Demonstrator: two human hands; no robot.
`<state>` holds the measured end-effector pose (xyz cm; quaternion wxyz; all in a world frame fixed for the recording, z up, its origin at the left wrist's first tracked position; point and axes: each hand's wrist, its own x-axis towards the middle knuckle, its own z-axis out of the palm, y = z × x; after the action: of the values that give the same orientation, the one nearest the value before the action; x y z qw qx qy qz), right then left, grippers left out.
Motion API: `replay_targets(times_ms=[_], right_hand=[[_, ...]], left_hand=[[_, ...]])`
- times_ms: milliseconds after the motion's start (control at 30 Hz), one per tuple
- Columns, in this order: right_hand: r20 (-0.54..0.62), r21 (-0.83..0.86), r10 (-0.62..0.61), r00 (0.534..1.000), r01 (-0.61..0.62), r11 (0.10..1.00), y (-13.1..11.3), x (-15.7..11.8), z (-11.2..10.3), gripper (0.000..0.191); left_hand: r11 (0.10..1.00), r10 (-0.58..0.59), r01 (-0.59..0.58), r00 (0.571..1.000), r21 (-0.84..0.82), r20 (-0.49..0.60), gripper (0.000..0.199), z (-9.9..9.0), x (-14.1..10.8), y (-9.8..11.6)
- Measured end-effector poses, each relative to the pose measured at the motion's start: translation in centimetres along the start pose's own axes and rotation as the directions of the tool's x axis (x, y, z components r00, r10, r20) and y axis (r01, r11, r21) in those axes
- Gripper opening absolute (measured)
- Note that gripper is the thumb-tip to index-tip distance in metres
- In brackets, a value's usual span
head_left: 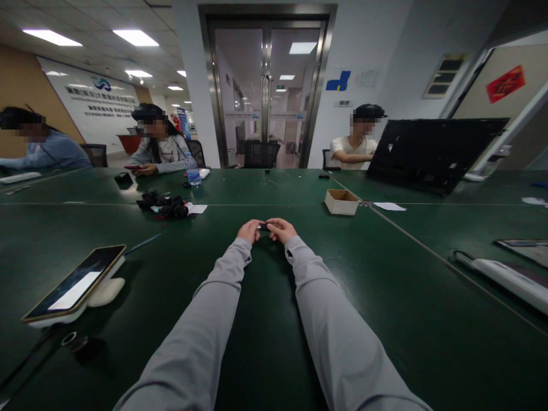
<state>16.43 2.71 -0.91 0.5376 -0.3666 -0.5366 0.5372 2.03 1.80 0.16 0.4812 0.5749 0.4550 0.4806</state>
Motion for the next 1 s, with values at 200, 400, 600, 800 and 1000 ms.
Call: replay_targets(times_ms=[200, 400, 600, 800, 1000], right_hand=[[0.000, -0.010, 0.002, 1.000, -0.002, 1.000, -0.07, -0.07, 0.04, 0.038], [0.004, -0.005, 0.005, 1.000, -0.005, 1.000, -0.14, -0.08, 0.04, 0.040], [0.007, 0.009, 0.011, 1.000, -0.011, 1.000, 0.03, 0.07, -0.03, 0.041], [0.004, -0.012, 0.015, 1.000, -0.015, 1.000, -0.07, -0.01, 0.02, 0.041], [-0.003, -0.008, 0.002, 1.000, -0.002, 1.000, -0.08, -0.09, 0.07, 0.041]], left_hand=[[0.998, 0.026, -0.023, 0.998, 0.057, -0.063, 0.033, 0.00, 0.02, -0.27], [0.996, -0.016, 0.027, 0.992, 0.086, -0.129, 0.025, -0.09, -0.05, -0.04], [0.999, -0.037, 0.040, 0.995, 0.028, -0.095, 0.026, -0.09, -0.14, 0.29], [0.997, -0.072, 0.073, 0.992, 0.004, -0.101, 0.029, 0.13, -0.26, 0.37], [0.995, -0.090, 0.087, 0.993, -0.040, -0.083, 0.029, 0.05, -0.26, 0.49]])
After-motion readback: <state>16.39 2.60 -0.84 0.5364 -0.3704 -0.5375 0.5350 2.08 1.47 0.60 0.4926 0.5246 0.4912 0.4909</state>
